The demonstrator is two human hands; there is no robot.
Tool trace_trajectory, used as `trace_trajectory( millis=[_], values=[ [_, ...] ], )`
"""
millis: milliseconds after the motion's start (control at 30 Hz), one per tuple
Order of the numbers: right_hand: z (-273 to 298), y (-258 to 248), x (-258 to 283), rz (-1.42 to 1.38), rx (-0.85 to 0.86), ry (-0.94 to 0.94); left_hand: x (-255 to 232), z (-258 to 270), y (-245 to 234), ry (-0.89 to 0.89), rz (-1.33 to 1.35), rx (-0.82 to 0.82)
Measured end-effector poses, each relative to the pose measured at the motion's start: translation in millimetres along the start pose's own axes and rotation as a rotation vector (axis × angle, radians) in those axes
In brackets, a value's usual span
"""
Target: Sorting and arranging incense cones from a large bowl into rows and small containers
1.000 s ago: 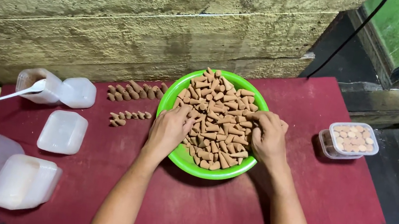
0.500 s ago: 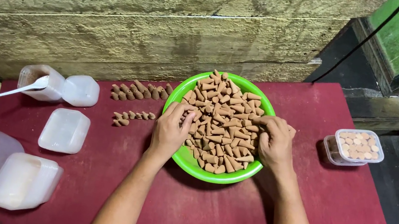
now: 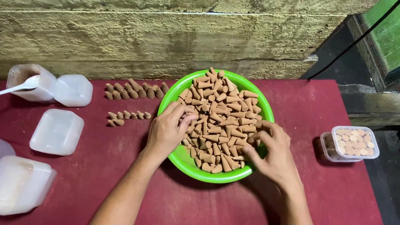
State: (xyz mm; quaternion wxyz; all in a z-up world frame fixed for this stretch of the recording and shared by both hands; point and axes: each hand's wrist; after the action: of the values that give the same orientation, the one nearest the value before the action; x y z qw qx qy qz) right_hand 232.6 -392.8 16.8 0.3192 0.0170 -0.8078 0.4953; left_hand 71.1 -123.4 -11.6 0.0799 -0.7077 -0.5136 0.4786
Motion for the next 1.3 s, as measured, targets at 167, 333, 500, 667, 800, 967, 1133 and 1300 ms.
trace_trajectory(
  millis=[167,333,500,667,800,967,1133,1300],
  values=[
    [7,-2,18,0.119,0.033,0.052,9,-2,4,-0.022,0.100,-0.090],
    [4,7,17,0.103,-0.127,0.025,2,-3,-11,-0.064,0.209,-0.154],
    [0,16,10,-0.238,-0.183,0.200,0,1,-11,-0.012,0.237,-0.119],
    [-32,5,14,-0.141,-0.150,0.122,4,7,-4,-0.026,0.244,-0.129],
    [-73,12,-20,0.069,-0.154,-0.018,2,9,-2,-0.044,0.160,-0.240],
    [-124,28,13,0.161,0.093,-0.107,-5,11,-9,-0.140,0.194,-0.342],
    [-121,32,48,0.224,0.334,-0.029,-4,11,-7,-0.176,0.170,-0.381],
    [-89,14,82,0.217,0.483,-0.182,-2,12,-4,-0.178,0.168,-0.399]
  ],
)
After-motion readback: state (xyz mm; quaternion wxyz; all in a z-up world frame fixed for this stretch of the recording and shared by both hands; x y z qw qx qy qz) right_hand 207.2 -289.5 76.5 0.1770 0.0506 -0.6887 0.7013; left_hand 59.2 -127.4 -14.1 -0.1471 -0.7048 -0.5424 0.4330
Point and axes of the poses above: each hand's wrist, its own z-axis away from the middle knuckle, its own y-axis out of the palm, x = y × z, and after that the axes turned 3 degrees about x, right-handed
